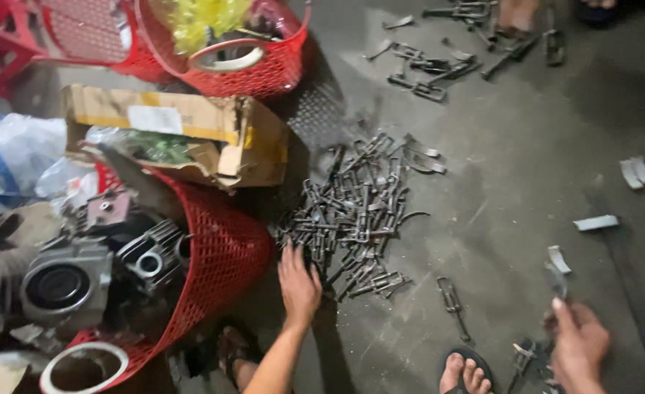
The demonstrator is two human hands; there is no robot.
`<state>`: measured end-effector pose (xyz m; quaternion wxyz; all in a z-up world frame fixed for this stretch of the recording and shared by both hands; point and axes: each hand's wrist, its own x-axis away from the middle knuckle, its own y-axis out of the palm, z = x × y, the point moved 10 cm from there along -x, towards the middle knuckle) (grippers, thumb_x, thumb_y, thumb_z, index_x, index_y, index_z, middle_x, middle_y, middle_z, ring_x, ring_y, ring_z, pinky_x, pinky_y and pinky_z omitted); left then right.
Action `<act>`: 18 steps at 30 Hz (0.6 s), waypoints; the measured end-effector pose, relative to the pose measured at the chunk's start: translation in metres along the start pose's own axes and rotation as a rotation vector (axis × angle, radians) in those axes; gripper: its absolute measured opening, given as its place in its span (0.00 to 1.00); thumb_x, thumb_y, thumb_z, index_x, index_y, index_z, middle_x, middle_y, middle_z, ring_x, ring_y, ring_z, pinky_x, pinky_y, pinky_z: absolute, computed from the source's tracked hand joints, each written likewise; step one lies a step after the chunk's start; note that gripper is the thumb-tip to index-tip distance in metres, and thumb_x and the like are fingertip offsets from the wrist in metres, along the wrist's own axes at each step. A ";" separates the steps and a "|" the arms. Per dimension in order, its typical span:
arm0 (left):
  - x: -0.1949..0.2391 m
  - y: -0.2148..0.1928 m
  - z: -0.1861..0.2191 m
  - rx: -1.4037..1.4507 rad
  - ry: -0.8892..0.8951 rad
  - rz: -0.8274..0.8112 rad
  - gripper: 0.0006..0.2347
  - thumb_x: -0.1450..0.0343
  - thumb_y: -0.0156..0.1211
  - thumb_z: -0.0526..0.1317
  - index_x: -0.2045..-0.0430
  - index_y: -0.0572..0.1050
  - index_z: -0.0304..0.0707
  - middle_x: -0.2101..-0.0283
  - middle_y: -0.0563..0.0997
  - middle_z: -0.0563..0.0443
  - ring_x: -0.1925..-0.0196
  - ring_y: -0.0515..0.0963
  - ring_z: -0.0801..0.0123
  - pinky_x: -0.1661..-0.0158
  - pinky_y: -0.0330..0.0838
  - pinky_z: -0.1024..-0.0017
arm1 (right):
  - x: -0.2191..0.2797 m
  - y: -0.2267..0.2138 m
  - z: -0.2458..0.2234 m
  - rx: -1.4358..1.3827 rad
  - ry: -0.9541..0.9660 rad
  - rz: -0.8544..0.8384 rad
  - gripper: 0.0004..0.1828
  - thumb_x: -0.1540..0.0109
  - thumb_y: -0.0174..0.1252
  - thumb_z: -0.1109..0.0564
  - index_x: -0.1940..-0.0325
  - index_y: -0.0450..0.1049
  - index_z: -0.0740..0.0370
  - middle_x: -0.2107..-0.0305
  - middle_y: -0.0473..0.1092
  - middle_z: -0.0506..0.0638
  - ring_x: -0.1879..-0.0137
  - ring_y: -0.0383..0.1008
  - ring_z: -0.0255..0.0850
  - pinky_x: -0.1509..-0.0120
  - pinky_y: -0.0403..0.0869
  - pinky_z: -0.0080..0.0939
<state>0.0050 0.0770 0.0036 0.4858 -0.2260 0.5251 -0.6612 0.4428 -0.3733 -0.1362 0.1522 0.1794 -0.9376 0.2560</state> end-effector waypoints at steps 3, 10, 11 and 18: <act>0.022 0.002 0.018 -0.044 -0.039 -0.172 0.29 0.33 0.62 0.35 0.36 0.60 0.26 0.29 0.57 0.25 0.28 0.57 0.33 0.35 0.55 0.48 | 0.040 0.039 -0.017 -0.349 0.235 -0.077 0.10 0.29 0.59 0.57 0.52 0.73 0.69 0.67 0.72 0.48 0.65 0.71 0.33 0.60 0.69 0.35; 0.047 0.023 0.060 0.251 -0.093 -0.126 0.34 0.40 0.61 0.26 0.34 0.62 0.26 0.29 0.55 0.22 0.28 0.57 0.30 0.31 0.55 0.46 | 0.064 0.090 -0.013 -0.385 0.252 -0.251 0.13 0.27 0.60 0.57 0.53 0.72 0.74 0.72 0.70 0.53 0.67 0.67 0.38 0.63 0.64 0.36; 0.050 0.033 0.062 0.294 -0.082 -0.235 0.29 0.41 0.63 0.26 0.41 0.68 0.30 0.30 0.58 0.22 0.34 0.63 0.32 0.36 0.60 0.49 | 0.070 0.097 -0.027 -0.395 0.268 -0.270 0.11 0.30 0.59 0.58 0.51 0.72 0.71 0.70 0.71 0.51 0.67 0.68 0.36 0.62 0.67 0.36; -0.006 -0.041 0.013 0.098 -0.139 0.059 0.12 0.38 0.65 0.30 0.62 0.75 0.33 0.59 0.78 0.40 0.56 0.80 0.45 0.55 0.74 0.52 | 0.078 0.104 -0.014 -0.423 0.315 -0.333 0.13 0.32 0.59 0.57 0.47 0.73 0.68 0.70 0.71 0.50 0.66 0.71 0.37 0.61 0.70 0.37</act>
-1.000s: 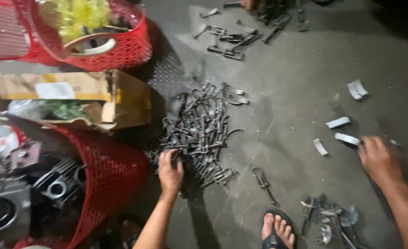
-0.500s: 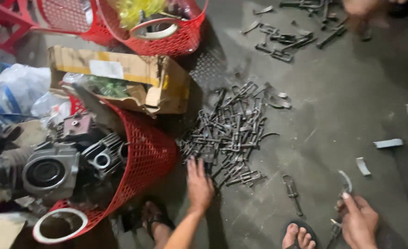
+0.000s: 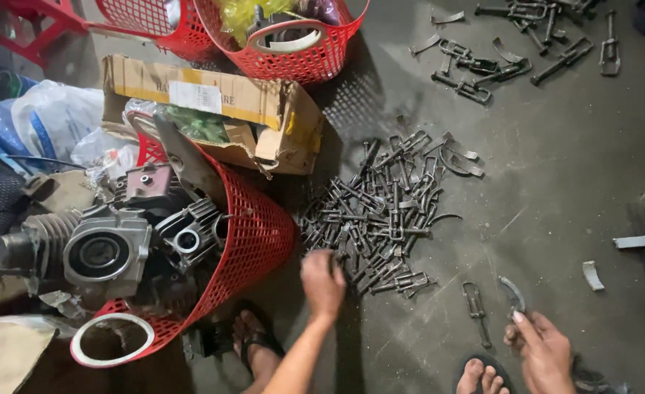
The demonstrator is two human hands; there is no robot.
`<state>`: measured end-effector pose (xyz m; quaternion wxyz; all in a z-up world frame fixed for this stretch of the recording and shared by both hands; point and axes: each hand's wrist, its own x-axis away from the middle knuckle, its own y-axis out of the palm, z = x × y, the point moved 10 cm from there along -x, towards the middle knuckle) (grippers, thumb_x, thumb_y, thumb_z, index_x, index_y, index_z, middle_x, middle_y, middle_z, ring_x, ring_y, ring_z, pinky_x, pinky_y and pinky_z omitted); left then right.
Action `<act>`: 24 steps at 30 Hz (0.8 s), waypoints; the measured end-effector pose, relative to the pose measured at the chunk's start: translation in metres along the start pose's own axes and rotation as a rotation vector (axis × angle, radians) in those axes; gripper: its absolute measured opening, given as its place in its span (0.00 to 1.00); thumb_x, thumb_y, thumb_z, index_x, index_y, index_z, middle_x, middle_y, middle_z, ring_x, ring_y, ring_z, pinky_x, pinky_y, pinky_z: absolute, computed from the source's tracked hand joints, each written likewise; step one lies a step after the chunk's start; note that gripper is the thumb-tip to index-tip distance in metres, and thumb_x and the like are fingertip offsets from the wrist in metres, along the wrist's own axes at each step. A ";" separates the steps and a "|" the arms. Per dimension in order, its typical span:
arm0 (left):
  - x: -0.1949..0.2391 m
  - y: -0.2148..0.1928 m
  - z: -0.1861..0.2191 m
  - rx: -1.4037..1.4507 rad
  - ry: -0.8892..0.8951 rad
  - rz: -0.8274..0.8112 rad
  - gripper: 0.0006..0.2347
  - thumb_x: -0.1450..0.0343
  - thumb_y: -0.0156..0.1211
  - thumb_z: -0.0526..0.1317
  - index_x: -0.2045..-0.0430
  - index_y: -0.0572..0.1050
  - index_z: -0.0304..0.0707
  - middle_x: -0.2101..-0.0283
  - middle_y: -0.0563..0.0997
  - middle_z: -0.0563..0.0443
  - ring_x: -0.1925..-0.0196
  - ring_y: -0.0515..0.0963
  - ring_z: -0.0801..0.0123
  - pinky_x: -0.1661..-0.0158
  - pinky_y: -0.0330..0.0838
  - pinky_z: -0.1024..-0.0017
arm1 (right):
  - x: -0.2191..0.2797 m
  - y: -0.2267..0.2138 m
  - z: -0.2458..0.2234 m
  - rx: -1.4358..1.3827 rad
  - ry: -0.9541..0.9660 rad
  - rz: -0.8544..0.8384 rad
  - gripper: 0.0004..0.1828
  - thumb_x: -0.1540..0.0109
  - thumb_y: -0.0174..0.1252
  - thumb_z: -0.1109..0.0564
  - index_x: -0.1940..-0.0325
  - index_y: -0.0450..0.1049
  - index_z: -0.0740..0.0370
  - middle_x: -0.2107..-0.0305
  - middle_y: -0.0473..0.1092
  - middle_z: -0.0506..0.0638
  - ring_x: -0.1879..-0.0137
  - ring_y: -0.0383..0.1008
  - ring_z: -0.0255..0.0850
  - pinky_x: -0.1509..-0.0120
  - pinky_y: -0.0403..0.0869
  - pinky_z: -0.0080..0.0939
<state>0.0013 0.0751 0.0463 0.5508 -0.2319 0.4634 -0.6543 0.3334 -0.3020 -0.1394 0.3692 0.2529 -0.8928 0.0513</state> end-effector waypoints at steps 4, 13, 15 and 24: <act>-0.004 0.029 -0.056 -0.096 -0.272 -0.301 0.15 0.34 0.69 0.42 0.63 0.74 0.30 0.57 0.76 0.35 0.58 0.78 0.37 0.63 0.73 0.47 | -0.001 -0.010 0.011 0.000 -0.017 0.014 0.13 0.32 0.60 0.58 0.48 0.71 0.69 0.68 0.71 0.51 0.66 0.71 0.39 0.62 0.71 0.39; 0.017 -0.002 -0.080 0.212 -0.381 -0.005 0.08 0.28 0.63 0.40 0.63 0.76 0.35 0.66 0.84 0.42 0.64 0.86 0.54 0.62 0.77 0.63 | 0.002 0.001 0.002 0.280 -0.211 -0.046 0.17 0.35 0.60 0.63 0.44 0.71 0.73 0.71 0.74 0.53 0.66 0.74 0.36 0.61 0.71 0.35; 0.027 -0.002 -0.098 0.456 -0.435 0.062 0.07 0.30 0.67 0.38 0.63 0.79 0.35 0.69 0.82 0.47 0.68 0.79 0.56 0.62 0.76 0.68 | 0.015 0.021 -0.023 0.354 -0.284 -0.045 0.18 0.36 0.60 0.63 0.44 0.71 0.75 0.72 0.73 0.52 0.66 0.73 0.35 0.59 0.71 0.34; 0.008 0.024 -0.072 1.251 -0.981 -0.016 0.08 0.28 0.59 0.40 0.65 0.74 0.34 0.67 0.81 0.50 0.67 0.83 0.66 0.61 0.81 0.63 | 0.029 0.041 -0.031 0.365 -0.248 -0.063 0.15 0.36 0.61 0.63 0.46 0.74 0.71 0.71 0.74 0.52 0.66 0.72 0.34 0.61 0.71 0.33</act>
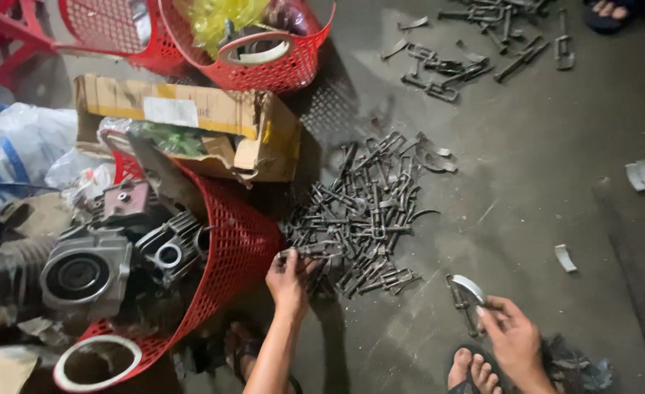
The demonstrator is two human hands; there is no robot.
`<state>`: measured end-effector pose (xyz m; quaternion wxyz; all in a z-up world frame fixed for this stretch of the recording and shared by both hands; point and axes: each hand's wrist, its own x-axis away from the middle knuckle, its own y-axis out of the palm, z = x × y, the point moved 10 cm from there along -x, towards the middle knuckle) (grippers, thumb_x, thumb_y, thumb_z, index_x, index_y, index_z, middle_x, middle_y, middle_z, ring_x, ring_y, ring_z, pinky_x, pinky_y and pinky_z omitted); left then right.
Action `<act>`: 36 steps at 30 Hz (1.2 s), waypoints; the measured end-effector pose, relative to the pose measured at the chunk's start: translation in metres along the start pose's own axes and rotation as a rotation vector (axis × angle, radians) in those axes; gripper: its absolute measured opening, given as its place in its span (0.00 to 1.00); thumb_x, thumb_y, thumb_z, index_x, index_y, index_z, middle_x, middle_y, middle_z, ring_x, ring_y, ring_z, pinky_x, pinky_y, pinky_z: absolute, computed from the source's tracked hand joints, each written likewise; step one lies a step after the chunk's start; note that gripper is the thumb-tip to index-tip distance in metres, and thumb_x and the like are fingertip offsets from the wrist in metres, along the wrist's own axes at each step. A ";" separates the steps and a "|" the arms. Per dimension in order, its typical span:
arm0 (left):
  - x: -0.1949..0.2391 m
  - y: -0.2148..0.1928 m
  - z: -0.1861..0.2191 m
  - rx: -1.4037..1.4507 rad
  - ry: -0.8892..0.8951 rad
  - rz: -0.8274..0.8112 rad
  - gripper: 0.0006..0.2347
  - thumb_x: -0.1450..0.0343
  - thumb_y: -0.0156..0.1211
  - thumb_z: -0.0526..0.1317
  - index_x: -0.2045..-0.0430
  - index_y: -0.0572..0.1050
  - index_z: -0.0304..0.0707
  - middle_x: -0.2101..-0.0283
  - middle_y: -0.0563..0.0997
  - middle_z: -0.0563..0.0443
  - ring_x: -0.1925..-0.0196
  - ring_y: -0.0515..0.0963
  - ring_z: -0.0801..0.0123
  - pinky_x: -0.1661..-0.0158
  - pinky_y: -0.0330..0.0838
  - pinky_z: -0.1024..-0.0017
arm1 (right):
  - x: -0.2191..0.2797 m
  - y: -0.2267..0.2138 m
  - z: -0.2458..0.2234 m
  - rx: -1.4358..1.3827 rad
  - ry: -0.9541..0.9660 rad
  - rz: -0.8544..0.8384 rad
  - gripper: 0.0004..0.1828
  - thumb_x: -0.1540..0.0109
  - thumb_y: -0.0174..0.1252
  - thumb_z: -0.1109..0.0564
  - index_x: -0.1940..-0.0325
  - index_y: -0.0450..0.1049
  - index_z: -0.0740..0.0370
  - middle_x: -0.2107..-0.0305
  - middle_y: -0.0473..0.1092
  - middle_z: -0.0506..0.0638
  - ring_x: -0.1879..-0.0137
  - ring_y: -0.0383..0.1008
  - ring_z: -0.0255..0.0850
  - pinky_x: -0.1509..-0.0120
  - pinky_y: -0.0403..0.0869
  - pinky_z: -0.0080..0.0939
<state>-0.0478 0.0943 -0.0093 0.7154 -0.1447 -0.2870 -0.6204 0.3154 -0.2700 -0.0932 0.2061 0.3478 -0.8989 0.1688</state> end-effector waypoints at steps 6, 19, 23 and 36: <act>0.019 0.067 -0.036 -0.286 0.082 -0.292 0.05 0.27 0.62 0.35 0.67 0.78 0.30 0.69 0.81 0.51 0.69 0.81 0.71 0.65 0.81 0.67 | 0.032 0.038 -0.143 0.391 -0.423 0.076 0.14 0.44 0.66 0.64 0.54 0.76 0.62 0.64 0.76 0.47 0.63 0.78 0.32 0.59 0.77 0.34; 0.081 0.227 -0.097 -0.538 0.259 -0.653 0.07 0.28 0.67 0.36 0.69 0.77 0.28 0.72 0.81 0.53 0.70 0.77 0.76 0.67 0.73 0.74 | -0.005 0.028 -0.158 0.543 -0.569 0.133 0.12 0.42 0.64 0.64 0.55 0.74 0.63 0.64 0.73 0.52 0.69 0.76 0.43 0.65 0.74 0.40; 0.090 0.258 -0.113 -0.729 0.364 -0.694 0.11 0.30 0.69 0.37 0.73 0.72 0.28 0.76 0.79 0.43 0.73 0.76 0.72 0.69 0.73 0.70 | -0.026 0.014 -0.132 0.617 -0.579 0.190 0.12 0.41 0.63 0.63 0.54 0.73 0.63 0.62 0.74 0.54 0.64 0.77 0.49 0.61 0.75 0.46; 0.108 0.303 -0.136 -0.873 0.508 -0.819 0.13 0.31 0.70 0.36 0.74 0.68 0.27 0.75 0.78 0.37 0.74 0.79 0.58 0.69 0.73 0.65 | -0.058 0.004 -0.104 0.772 -0.492 0.184 0.10 0.41 0.65 0.57 0.59 0.74 0.61 0.65 0.73 0.55 0.58 0.76 0.58 0.58 0.74 0.53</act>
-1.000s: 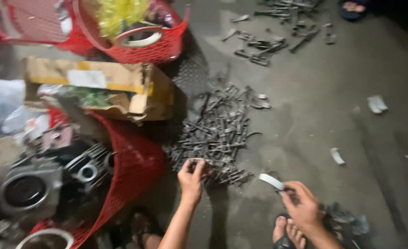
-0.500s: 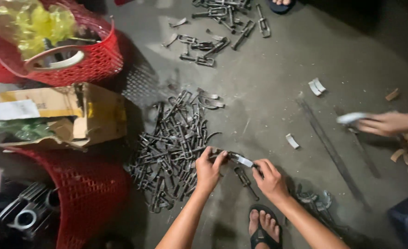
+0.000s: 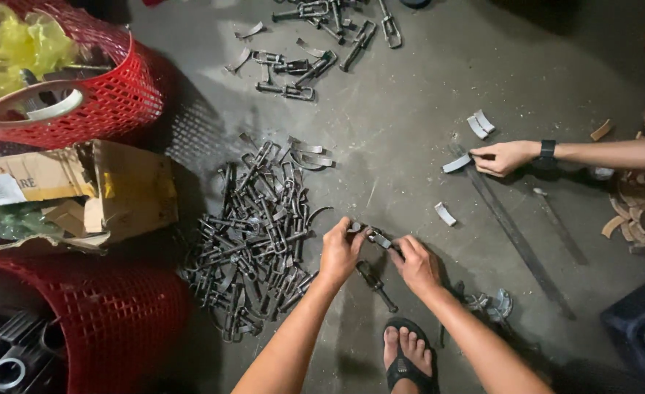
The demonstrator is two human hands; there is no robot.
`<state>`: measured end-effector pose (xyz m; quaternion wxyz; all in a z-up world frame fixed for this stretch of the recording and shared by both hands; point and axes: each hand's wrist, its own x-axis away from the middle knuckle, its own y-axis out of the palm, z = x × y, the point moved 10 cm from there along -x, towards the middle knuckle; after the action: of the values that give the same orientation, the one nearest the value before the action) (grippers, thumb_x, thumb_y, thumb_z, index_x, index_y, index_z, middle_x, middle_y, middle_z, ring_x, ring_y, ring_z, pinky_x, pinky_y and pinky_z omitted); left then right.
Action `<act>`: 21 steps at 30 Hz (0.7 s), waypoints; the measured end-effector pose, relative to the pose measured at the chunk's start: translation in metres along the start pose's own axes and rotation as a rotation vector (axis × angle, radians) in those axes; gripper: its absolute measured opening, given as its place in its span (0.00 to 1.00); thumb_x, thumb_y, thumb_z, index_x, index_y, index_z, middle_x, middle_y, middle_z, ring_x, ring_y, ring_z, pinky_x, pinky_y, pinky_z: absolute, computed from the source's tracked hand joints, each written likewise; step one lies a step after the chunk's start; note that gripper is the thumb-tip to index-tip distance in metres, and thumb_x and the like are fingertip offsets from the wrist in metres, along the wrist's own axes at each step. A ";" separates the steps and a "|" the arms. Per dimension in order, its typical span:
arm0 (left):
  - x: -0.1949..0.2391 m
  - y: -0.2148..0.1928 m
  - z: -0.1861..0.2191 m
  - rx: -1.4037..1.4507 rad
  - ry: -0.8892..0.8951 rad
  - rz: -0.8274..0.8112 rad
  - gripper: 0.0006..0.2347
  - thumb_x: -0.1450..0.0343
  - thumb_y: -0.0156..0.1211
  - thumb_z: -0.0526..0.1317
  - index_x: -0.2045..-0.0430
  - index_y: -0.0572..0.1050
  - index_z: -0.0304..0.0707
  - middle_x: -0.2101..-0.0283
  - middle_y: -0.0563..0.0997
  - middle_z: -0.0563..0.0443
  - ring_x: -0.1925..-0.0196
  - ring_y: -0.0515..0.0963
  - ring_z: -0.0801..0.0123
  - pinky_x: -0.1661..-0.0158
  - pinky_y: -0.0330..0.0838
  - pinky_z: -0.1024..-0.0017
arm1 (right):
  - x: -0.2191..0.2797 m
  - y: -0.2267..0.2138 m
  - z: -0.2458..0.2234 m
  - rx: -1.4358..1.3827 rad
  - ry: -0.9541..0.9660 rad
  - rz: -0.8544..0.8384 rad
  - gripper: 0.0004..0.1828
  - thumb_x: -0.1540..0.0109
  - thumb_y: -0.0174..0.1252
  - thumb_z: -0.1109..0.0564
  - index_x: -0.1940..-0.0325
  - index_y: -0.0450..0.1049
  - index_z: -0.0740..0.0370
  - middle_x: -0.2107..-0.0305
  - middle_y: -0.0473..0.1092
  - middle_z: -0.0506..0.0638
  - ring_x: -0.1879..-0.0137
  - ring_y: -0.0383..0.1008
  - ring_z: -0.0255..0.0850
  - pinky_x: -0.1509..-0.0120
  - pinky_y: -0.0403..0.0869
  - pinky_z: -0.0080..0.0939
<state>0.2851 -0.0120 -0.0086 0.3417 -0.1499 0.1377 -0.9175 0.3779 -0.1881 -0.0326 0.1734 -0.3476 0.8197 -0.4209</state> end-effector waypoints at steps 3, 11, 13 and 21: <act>0.004 0.000 0.001 0.038 0.066 0.020 0.12 0.31 0.68 0.35 0.73 0.68 0.28 0.73 0.79 0.38 0.72 0.80 0.59 0.67 0.74 0.66 | 0.002 0.004 0.003 -0.011 -0.032 0.010 0.11 0.41 0.65 0.58 0.58 0.73 0.62 0.64 0.72 0.55 0.58 0.76 0.58 0.58 0.74 0.53; 0.004 0.004 -0.001 0.014 0.086 0.014 0.11 0.31 0.68 0.35 0.71 0.69 0.28 0.71 0.79 0.37 0.70 0.80 0.53 0.66 0.74 0.64 | 0.026 -0.018 0.059 -0.215 0.229 0.265 0.20 0.41 0.68 0.57 0.48 0.71 0.65 0.64 0.73 0.55 0.61 0.76 0.48 0.58 0.75 0.45; 0.003 0.004 -0.001 -0.027 0.078 0.014 0.12 0.31 0.69 0.35 0.71 0.69 0.28 0.71 0.78 0.36 0.70 0.79 0.51 0.66 0.74 0.64 | 0.038 -0.026 0.102 -0.328 0.420 0.371 0.23 0.38 0.67 0.55 0.44 0.69 0.66 0.65 0.73 0.53 0.62 0.75 0.43 0.58 0.75 0.42; 0.002 -0.001 0.010 0.038 0.042 -0.004 0.11 0.31 0.68 0.37 0.71 0.70 0.29 0.69 0.82 0.37 0.67 0.84 0.52 0.65 0.75 0.64 | 0.017 -0.045 0.152 -0.097 0.427 0.337 0.20 0.41 0.71 0.56 0.49 0.75 0.68 0.67 0.77 0.53 0.65 0.79 0.39 0.59 0.74 0.42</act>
<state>0.2869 -0.0143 0.0014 0.3395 -0.1243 0.1271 -0.9236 0.4728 -0.3049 -0.0850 0.0473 -0.1177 0.9032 -0.4101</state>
